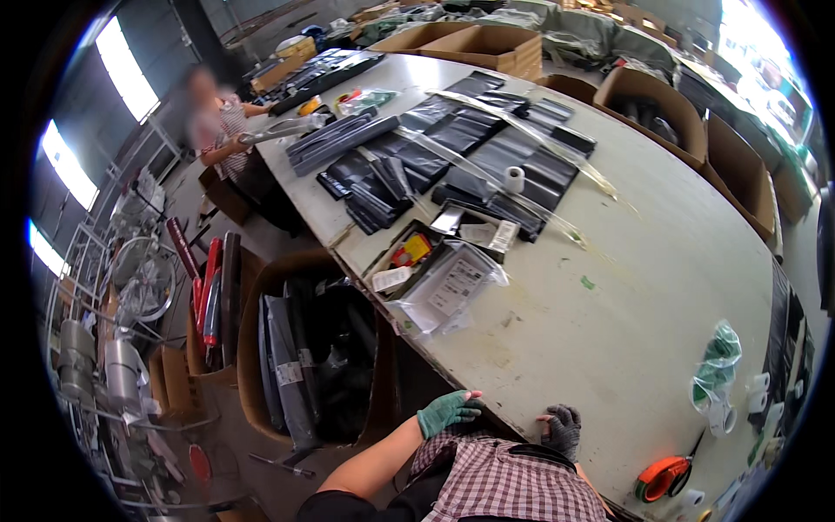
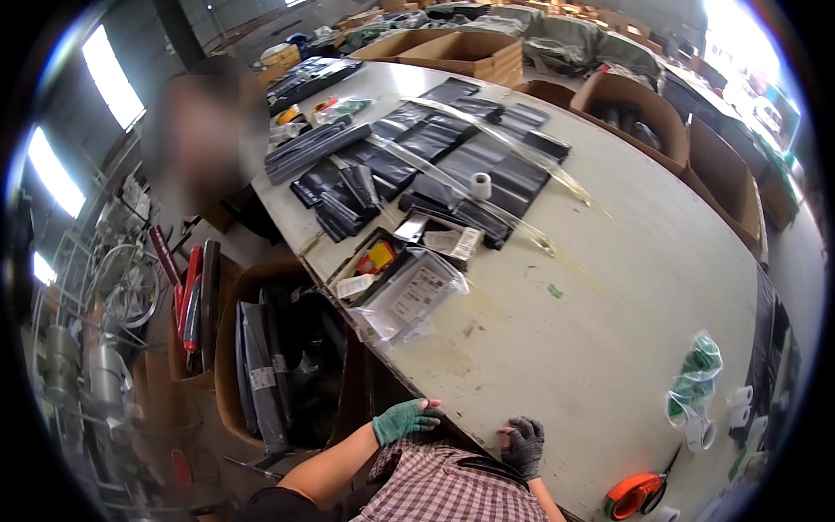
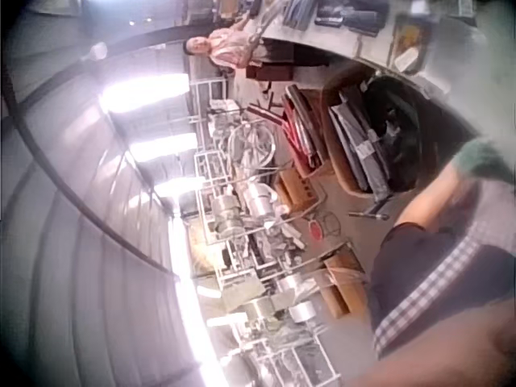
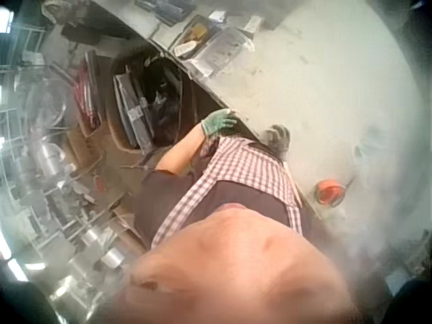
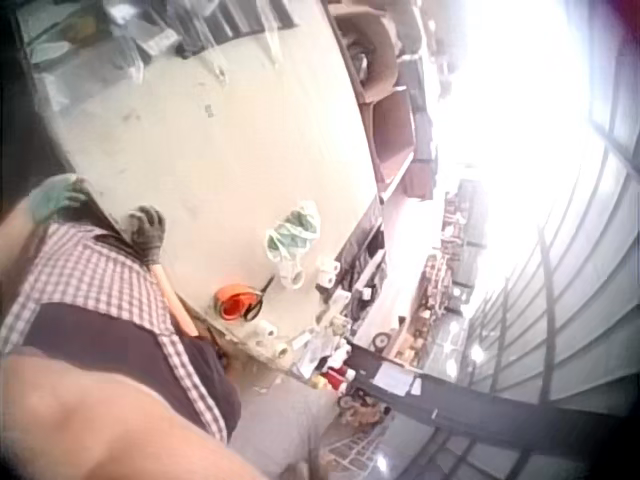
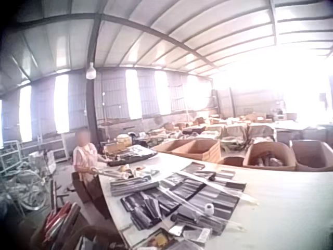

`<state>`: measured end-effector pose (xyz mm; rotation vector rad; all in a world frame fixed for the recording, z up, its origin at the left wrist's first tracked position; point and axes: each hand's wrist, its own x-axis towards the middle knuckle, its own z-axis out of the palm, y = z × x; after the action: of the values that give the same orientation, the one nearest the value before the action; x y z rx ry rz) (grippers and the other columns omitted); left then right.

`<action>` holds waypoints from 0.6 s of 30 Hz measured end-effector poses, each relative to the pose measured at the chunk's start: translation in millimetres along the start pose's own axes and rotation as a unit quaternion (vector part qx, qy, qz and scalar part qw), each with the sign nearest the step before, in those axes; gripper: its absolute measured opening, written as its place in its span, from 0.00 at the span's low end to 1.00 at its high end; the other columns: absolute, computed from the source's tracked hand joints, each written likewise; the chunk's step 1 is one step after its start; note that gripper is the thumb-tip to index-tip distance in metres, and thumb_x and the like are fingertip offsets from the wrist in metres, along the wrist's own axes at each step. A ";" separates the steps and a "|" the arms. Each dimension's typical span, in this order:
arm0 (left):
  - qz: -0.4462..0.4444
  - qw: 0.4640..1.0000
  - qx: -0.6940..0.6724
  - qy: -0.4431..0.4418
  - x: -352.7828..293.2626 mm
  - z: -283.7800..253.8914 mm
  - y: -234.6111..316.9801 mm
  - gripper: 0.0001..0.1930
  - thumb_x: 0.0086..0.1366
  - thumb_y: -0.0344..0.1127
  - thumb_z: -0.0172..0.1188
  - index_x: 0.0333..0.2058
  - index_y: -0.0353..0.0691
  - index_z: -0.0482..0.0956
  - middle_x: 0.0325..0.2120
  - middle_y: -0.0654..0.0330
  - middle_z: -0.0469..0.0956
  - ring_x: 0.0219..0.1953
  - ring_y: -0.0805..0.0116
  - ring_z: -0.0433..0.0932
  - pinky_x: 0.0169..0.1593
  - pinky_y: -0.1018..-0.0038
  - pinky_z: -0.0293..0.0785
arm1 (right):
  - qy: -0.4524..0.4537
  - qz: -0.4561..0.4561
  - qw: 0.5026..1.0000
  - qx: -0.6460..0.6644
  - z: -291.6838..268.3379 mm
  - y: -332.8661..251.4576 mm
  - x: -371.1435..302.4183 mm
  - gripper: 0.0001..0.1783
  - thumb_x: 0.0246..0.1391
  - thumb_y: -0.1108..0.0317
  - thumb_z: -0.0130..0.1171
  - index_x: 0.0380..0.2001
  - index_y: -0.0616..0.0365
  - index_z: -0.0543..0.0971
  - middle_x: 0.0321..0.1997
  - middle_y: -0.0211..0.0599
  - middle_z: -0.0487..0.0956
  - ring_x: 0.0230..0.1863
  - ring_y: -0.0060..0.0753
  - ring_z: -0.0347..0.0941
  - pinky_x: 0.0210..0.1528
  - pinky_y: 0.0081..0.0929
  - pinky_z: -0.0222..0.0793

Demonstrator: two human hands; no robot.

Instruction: The person takes rolled items from a large box, places them into plastic sleeves, seals the sleeves with tape, and applies shipping labels.

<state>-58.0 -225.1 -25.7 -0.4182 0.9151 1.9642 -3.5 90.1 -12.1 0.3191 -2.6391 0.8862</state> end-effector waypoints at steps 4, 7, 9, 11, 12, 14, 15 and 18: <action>0.092 0.988 -0.018 0.123 -24.1 -31.7 -7.1 0.20 0.67 0.43 0.52 0.54 0.41 0.68 0.46 0.58 0.75 0.45 0.68 0.76 0.50 0.69 0.73 | -0.081 -0.001 0.997 -0.016 13.7 -2.9 40.3 0.08 0.37 0.72 0.56 0.25 0.48 0.79 0.32 0.35 0.77 0.37 0.43 0.71 0.41 0.36 0.66; 0.099 0.988 -0.021 0.117 -8.5 -31.8 -15.6 0.19 0.67 0.42 0.52 0.53 0.41 0.69 0.45 0.59 0.76 0.41 0.70 0.77 0.47 0.72 0.74 | -0.153 -0.044 0.985 0.070 34.9 2.0 93.5 0.07 0.39 0.71 0.55 0.24 0.49 0.79 0.28 0.34 0.78 0.36 0.43 0.72 0.41 0.37 0.67; 0.080 0.992 -0.017 0.094 -5.9 -15.1 -13.8 0.16 0.67 0.42 0.52 0.52 0.46 0.70 0.43 0.64 0.76 0.37 0.74 0.77 0.42 0.75 0.75 | -0.187 -0.051 0.975 0.105 54.8 -13.5 126.4 0.05 0.40 0.71 0.55 0.24 0.49 0.79 0.28 0.36 0.78 0.34 0.43 0.73 0.40 0.38 0.67; 0.054 0.997 -0.026 0.057 7.2 -16.5 -19.5 0.17 0.67 0.43 0.52 0.52 0.44 0.70 0.43 0.64 0.76 0.35 0.76 0.77 0.40 0.76 0.75 | -0.213 -0.068 0.969 0.106 79.1 -32.9 147.2 0.05 0.41 0.71 0.55 0.24 0.50 0.79 0.28 0.37 0.78 0.34 0.45 0.73 0.40 0.39 0.67; 0.040 0.998 -0.005 0.055 12.1 -15.3 -19.0 0.17 0.68 0.42 0.52 0.53 0.43 0.70 0.42 0.65 0.76 0.35 0.78 0.77 0.38 0.78 0.75 | -0.221 -0.079 0.968 0.091 93.9 -41.1 153.8 0.06 0.41 0.71 0.54 0.25 0.50 0.79 0.27 0.38 0.77 0.34 0.46 0.72 0.40 0.39 0.68; 0.033 0.998 -0.005 0.046 19.0 -22.2 -25.6 0.17 0.68 0.41 0.52 0.53 0.42 0.70 0.40 0.65 0.77 0.34 0.79 0.76 0.38 0.78 0.75 | -0.205 -0.099 0.971 0.066 115.3 -65.5 161.1 0.05 0.40 0.71 0.55 0.24 0.51 0.79 0.27 0.39 0.77 0.33 0.47 0.72 0.38 0.40 0.67; 0.028 0.999 -0.004 0.042 18.8 -24.8 -23.4 0.17 0.68 0.41 0.52 0.53 0.42 0.71 0.40 0.65 0.77 0.34 0.79 0.76 0.38 0.79 0.76 | -0.193 -0.099 0.975 0.058 123.0 -74.7 161.6 0.04 0.40 0.70 0.55 0.23 0.51 0.78 0.27 0.38 0.77 0.32 0.46 0.72 0.37 0.40 0.67; 0.038 0.997 -0.026 0.059 17.4 -34.5 -15.6 0.16 0.68 0.38 0.51 0.51 0.38 0.73 0.42 0.61 0.77 0.36 0.73 0.76 0.42 0.78 0.74 | -0.127 -0.111 0.985 0.039 135.6 -94.7 158.9 0.02 0.38 0.70 0.56 0.21 0.50 0.75 0.24 0.35 0.76 0.29 0.44 0.71 0.34 0.40 0.65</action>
<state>-56.4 -235.4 -66.0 -0.5407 0.9670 2.0545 -152.7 -83.8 -1.5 0.7782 -2.7258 0.9284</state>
